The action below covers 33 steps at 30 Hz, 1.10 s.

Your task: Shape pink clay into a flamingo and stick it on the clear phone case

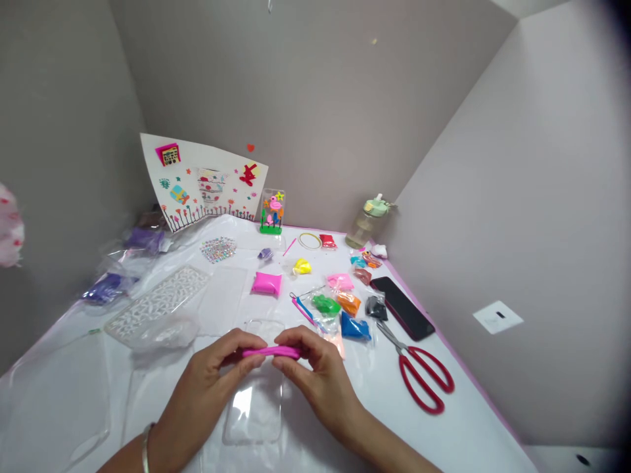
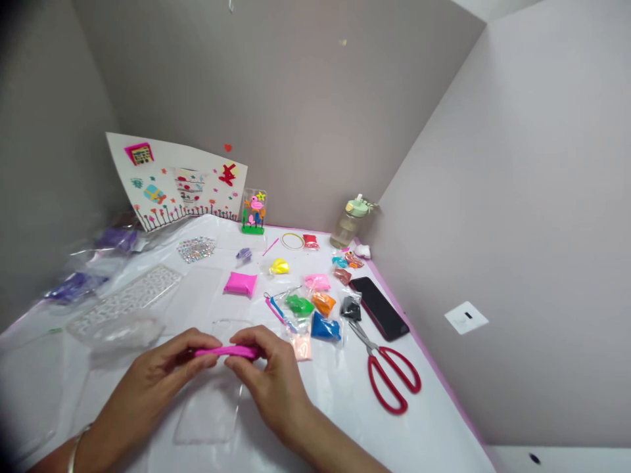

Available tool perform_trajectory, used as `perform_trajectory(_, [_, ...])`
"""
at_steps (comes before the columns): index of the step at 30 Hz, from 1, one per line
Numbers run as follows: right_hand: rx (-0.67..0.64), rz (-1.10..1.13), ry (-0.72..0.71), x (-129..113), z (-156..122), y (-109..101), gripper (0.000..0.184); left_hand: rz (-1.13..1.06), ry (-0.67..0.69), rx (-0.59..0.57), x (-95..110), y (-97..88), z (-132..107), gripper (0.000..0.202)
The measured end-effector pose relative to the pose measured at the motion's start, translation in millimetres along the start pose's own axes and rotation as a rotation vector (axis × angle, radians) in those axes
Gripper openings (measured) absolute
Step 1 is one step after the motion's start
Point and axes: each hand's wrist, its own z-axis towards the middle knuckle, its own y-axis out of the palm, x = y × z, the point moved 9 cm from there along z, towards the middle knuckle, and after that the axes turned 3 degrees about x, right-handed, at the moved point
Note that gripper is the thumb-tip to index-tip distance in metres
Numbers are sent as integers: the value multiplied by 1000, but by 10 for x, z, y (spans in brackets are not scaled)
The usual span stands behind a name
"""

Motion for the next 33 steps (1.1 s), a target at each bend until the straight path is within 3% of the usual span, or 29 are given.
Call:
perform_trajectory(3, [2,2,4,15,5,-4,8,-3,-28,39,-30,-48,1,19])
perform_trajectory(8, [5,21,-2,20,11,-1,12,39,-11,-57,-32,45,-12,17])
perform_trajectory(12, [39,26,6,1,11,-31,10,59,17,-7,-16,13,0,14])
perform_trajectory(18, [-5,59,34,-15,-2,11,10,63,31,-101,13,113,-9,17])
perform_trajectory(22, [25,73,14,-3,1,-10,8,65,-32,-58,-49,66,-30,17])
perform_trajectory(27, [13,41,-38,-45,5,2,9,59,11,-57,-16,59,-41,16])
perform_trajectory(33, [6,90,69,28,5,7,12,36,-53,-40,-49,26,-20,23])
